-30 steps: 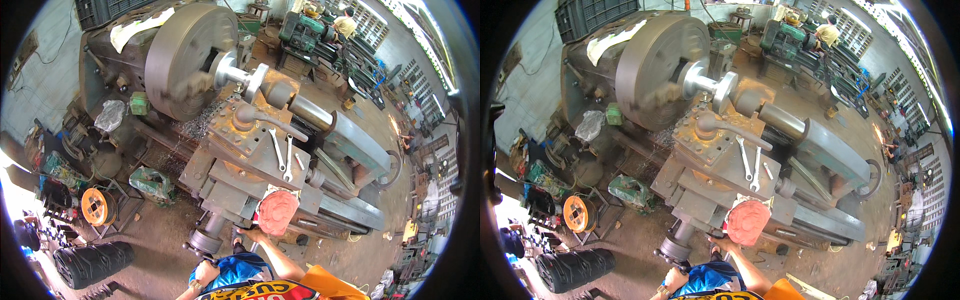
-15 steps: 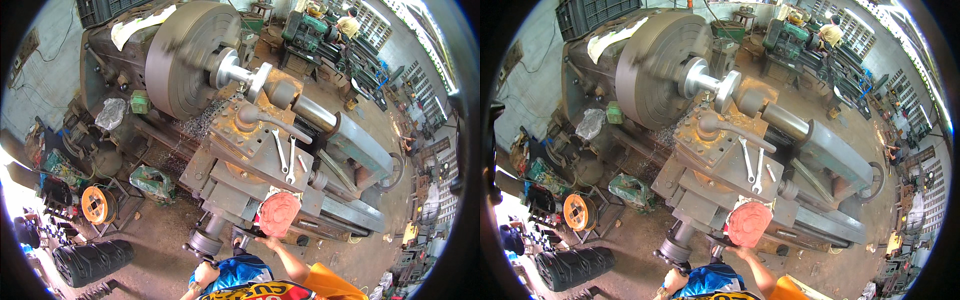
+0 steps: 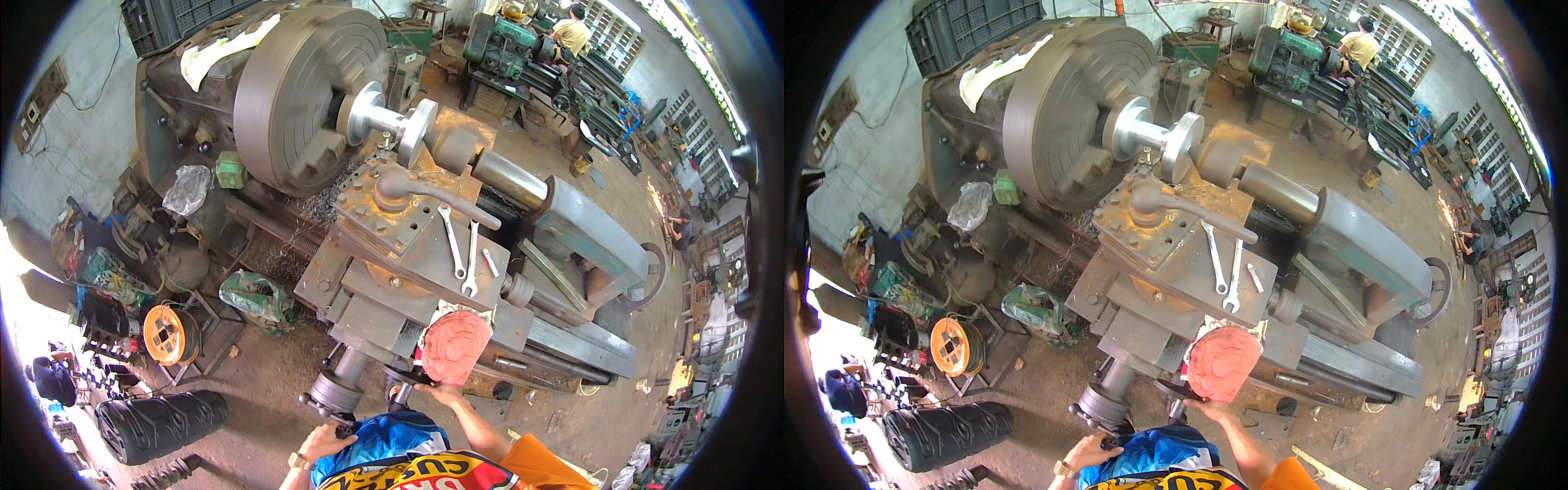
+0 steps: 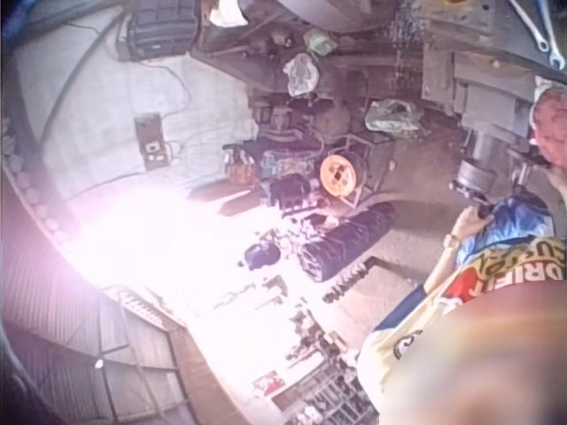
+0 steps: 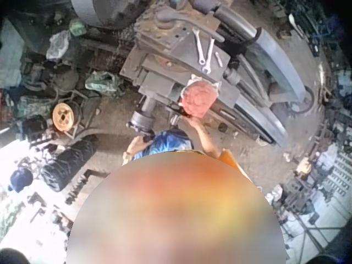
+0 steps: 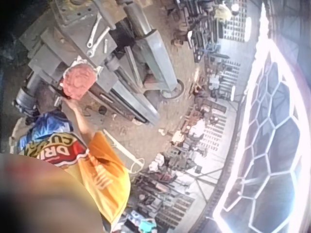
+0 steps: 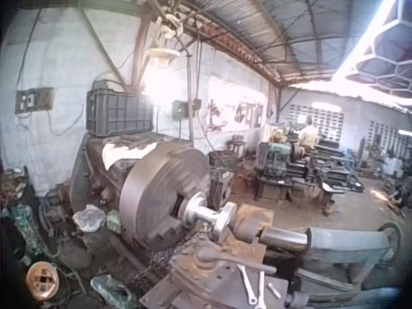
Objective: The person operates a metal lathe in a workshop. They adjust the tool post and controls, then engage the cutting tool to machine a rotating metal workpiece, producing metal shavings.
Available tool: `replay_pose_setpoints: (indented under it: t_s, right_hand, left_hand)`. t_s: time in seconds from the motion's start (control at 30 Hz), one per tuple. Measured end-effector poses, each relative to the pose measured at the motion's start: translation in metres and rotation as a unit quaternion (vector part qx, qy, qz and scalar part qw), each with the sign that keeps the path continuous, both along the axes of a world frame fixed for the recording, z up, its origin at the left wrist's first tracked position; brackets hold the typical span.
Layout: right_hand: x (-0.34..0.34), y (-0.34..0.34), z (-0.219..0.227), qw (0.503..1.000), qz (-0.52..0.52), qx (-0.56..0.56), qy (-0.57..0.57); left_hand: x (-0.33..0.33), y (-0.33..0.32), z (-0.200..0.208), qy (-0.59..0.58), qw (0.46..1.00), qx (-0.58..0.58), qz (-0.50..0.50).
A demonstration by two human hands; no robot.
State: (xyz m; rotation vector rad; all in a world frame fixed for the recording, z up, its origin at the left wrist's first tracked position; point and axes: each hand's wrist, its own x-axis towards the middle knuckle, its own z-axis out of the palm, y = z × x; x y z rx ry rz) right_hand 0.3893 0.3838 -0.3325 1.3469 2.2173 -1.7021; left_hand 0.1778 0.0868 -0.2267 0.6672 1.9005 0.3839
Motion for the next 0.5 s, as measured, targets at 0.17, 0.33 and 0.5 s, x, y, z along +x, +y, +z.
replay_pose_setpoints:
  t_s: [0.17, 0.33, 0.5]
  right_hand:
    - [0.002, -0.001, 0.002, 0.998, 0.012, -0.063, -0.013]
    - [0.013, -0.012, -0.005, 0.998, -0.026, -0.003, 0.055]
    - [0.049, -0.041, -0.028, 0.96, -0.231, 0.086, 0.135]
  left_hand:
    - [-0.045, -0.021, 0.03, -0.011, 0.997, 0.052, 0.053]
    - [-0.071, -0.04, 0.044, 0.074, 0.973, 0.114, 0.187]
    - [-0.065, -0.09, -0.048, 0.047, 0.934, 0.094, 0.341]
